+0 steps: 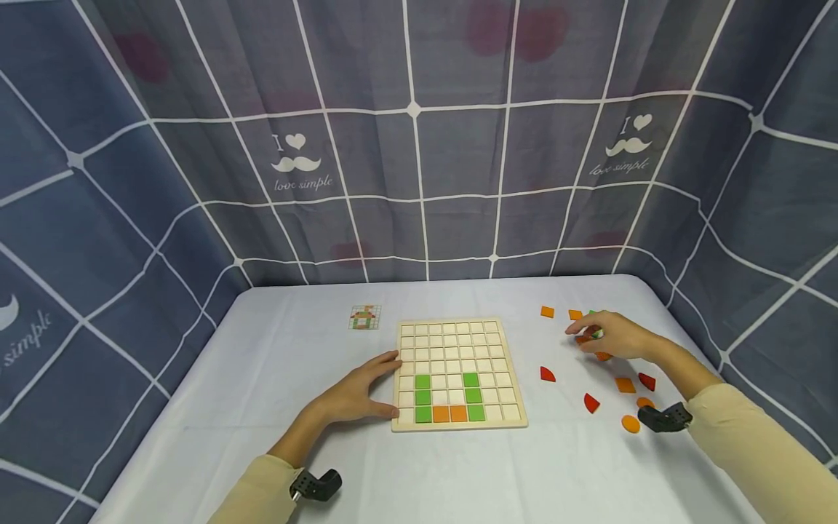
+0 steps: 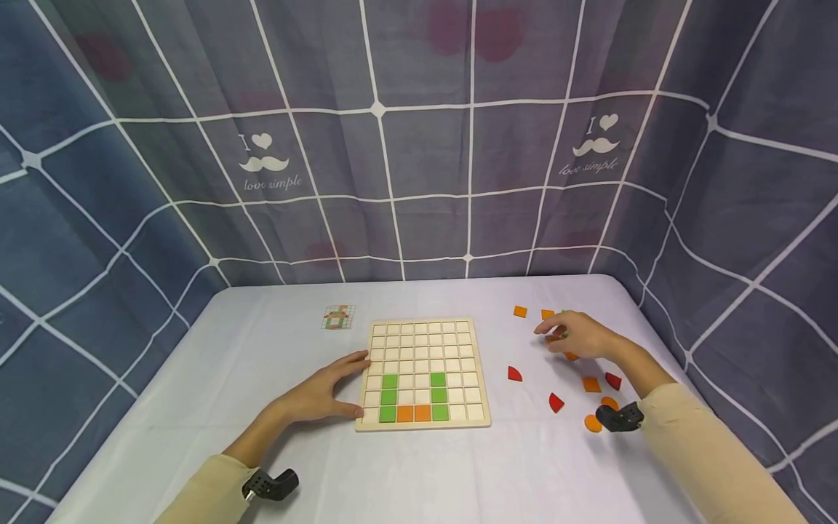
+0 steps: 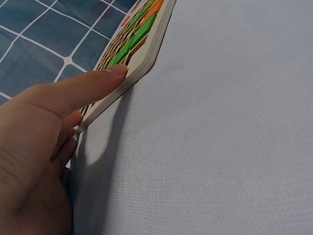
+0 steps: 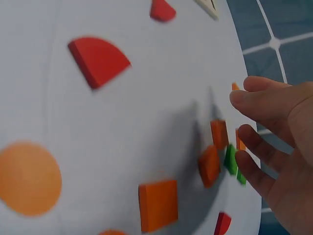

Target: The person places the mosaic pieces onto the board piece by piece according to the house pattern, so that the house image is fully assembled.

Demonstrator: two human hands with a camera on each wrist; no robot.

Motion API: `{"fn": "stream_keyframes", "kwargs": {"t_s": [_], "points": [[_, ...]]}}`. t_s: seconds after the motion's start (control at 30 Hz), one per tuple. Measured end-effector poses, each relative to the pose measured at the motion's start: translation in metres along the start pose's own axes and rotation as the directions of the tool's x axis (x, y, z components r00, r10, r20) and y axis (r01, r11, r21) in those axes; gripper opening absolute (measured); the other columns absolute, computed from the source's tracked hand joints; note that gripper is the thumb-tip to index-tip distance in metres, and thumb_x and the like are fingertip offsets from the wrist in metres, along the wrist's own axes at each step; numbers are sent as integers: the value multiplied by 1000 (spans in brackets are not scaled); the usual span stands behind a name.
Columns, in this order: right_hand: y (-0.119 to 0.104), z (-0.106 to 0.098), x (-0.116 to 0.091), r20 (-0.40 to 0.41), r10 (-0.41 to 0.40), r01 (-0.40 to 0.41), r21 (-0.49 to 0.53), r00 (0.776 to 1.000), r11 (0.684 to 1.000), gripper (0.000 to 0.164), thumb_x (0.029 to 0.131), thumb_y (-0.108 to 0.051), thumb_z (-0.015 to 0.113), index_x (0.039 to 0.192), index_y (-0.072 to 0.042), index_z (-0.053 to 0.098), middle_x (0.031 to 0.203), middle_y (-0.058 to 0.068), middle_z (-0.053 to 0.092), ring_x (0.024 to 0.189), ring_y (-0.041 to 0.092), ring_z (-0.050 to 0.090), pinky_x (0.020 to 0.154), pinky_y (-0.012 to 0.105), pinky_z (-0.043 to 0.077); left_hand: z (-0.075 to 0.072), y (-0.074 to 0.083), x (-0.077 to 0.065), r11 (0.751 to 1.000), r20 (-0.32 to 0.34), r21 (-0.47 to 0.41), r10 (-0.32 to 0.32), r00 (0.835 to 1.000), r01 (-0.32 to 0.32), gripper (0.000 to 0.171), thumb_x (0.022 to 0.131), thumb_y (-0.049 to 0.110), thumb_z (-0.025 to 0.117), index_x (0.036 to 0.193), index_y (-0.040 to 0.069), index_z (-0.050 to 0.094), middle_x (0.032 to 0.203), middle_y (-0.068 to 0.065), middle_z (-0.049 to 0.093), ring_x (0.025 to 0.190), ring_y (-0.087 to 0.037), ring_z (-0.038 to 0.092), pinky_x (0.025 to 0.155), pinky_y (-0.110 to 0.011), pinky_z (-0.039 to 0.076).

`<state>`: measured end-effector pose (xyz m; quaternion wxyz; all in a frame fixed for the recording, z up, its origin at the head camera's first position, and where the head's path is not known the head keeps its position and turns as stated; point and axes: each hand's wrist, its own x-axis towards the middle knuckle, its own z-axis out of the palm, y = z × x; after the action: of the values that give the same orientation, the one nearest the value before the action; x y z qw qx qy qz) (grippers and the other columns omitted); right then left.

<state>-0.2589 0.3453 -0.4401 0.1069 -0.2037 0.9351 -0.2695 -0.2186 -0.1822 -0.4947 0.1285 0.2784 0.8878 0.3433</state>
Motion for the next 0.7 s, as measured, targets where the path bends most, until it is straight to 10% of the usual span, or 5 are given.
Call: {"fn": "stream_keyframes", "kwargs": {"t_s": [0.3, 0.7], "points": [[24, -5, -10, 27, 26, -25, -42, 999, 999, 41, 90, -8, 79, 129, -6, 71, 127, 17, 65, 112, 38, 58, 96, 63, 48, 0, -2, 0, 1000, -4, 8, -5, 1000, 5, 93, 81, 39, 88, 158, 12, 45, 168, -4, 27, 154, -32, 22, 121, -55, 22], [29, 7, -4, -7, -9, 9, -59, 1000, 998, 39, 88, 3, 78, 126, -2, 71, 112, 11, 65, 96, 27, 58, 87, 47, 55, 1, 0, -1, 1000, -1, 12, -26, 1000, 26, 93, 80, 40, 89, 158, 14, 45, 168, -2, 26, 154, -29, 22, 122, -53, 22]]}}
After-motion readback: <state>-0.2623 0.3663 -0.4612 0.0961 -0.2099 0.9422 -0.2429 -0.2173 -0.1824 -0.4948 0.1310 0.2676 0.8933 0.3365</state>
